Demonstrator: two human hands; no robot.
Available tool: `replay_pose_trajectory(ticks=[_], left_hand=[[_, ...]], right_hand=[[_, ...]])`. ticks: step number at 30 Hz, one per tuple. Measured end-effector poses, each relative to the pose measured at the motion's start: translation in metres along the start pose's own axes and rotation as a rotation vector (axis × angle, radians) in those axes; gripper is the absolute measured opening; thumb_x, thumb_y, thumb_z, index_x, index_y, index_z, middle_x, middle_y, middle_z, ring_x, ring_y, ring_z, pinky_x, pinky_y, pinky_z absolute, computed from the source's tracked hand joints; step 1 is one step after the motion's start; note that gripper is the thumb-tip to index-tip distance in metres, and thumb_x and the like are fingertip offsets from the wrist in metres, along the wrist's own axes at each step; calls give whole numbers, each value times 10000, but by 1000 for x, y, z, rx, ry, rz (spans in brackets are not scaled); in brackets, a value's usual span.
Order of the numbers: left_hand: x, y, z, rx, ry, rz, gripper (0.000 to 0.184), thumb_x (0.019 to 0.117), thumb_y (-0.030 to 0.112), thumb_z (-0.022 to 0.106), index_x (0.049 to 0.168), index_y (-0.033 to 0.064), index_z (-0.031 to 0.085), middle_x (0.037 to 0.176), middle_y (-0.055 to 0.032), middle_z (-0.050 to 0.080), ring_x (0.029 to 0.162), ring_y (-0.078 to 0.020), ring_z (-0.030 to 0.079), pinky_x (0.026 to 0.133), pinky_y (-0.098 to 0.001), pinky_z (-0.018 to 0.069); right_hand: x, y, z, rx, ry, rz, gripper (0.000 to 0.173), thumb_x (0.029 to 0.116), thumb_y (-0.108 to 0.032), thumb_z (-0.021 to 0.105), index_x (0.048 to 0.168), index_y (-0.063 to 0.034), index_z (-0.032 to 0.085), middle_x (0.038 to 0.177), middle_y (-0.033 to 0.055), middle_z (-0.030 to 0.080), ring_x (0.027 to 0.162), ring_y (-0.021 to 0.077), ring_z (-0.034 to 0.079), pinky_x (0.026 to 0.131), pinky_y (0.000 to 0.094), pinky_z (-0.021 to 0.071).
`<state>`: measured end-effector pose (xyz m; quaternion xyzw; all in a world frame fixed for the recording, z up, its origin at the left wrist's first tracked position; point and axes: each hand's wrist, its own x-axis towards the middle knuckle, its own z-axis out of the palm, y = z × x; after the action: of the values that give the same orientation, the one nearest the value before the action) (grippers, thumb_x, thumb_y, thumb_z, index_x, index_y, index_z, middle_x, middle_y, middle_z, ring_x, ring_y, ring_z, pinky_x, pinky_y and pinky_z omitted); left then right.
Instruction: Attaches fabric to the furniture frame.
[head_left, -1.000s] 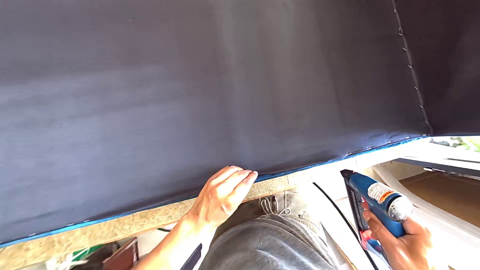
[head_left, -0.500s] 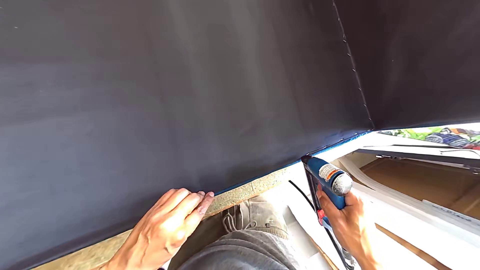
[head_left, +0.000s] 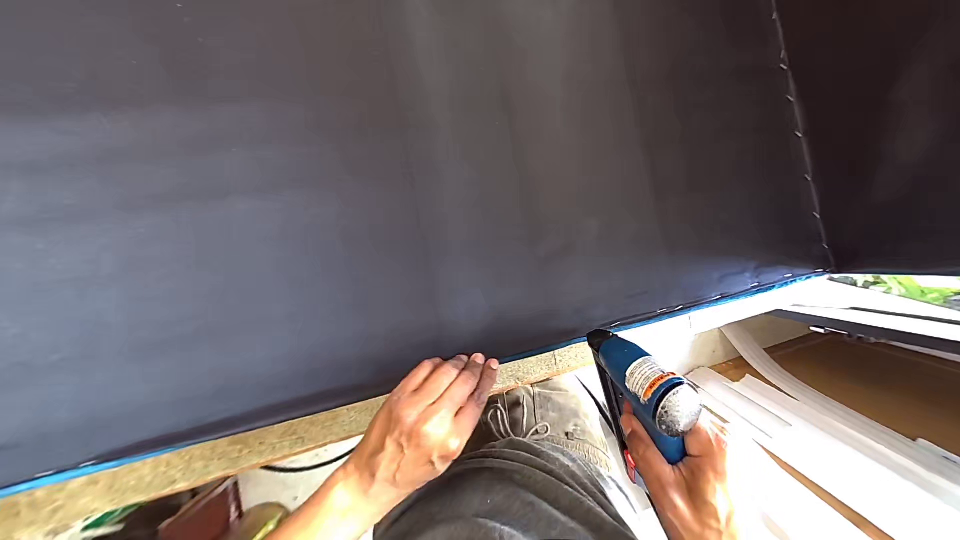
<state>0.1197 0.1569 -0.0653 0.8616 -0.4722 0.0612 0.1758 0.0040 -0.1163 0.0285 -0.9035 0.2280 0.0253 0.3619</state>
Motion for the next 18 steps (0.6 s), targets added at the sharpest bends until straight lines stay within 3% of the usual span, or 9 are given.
replay_pose_trajectory(ticks=[2,4,9,12,16,18], left_hand=[[-8,5,-3,51,-19,-25,277,1016,45,500,1174,38,727,1164,-113,751,1034,-263,719,793,-367,573],[-16,7,-5,59,-38,-50,268,1027,60,496,1169,43,723,1264,-91,729,1116,-243,704,737,-344,557],[-37,6,-4,-19,-43,-53,247,1051,67,475,1128,5,703,1384,-87,670,1199,-229,685,736,-311,595],[-49,-4,-6,-74,-42,-18,232,1062,71,450,1059,13,674,1413,-67,652,1216,-211,677,718,-300,590],[-77,-23,-30,-156,-2,9,238,1060,74,471,1087,10,698,1355,-76,690,1192,-206,693,715,-299,598],[-98,-42,-49,-179,78,-49,197,1051,107,523,1094,29,699,1308,-76,716,1164,-201,707,723,-310,601]], right_hand=[[-4,-10,17,-33,3,-23,260,880,-301,696,1001,-72,726,789,-31,729,686,6,687,609,218,590],[-11,-25,28,-58,-2,-40,303,869,-295,700,1036,-44,732,813,-3,744,724,27,703,646,231,594],[-26,-62,63,-70,-14,-13,291,868,-308,702,1018,-60,732,788,-18,730,688,23,689,616,237,586],[-36,-85,78,-74,-34,-21,275,873,-289,707,1006,-51,733,803,0,739,714,35,699,641,244,593],[-51,-106,111,-73,-15,-25,259,880,-314,694,985,-80,729,760,-39,717,659,13,676,590,228,577],[-58,-119,116,-71,-45,-40,251,882,-300,700,977,-69,732,775,-20,730,683,30,691,617,245,590]])
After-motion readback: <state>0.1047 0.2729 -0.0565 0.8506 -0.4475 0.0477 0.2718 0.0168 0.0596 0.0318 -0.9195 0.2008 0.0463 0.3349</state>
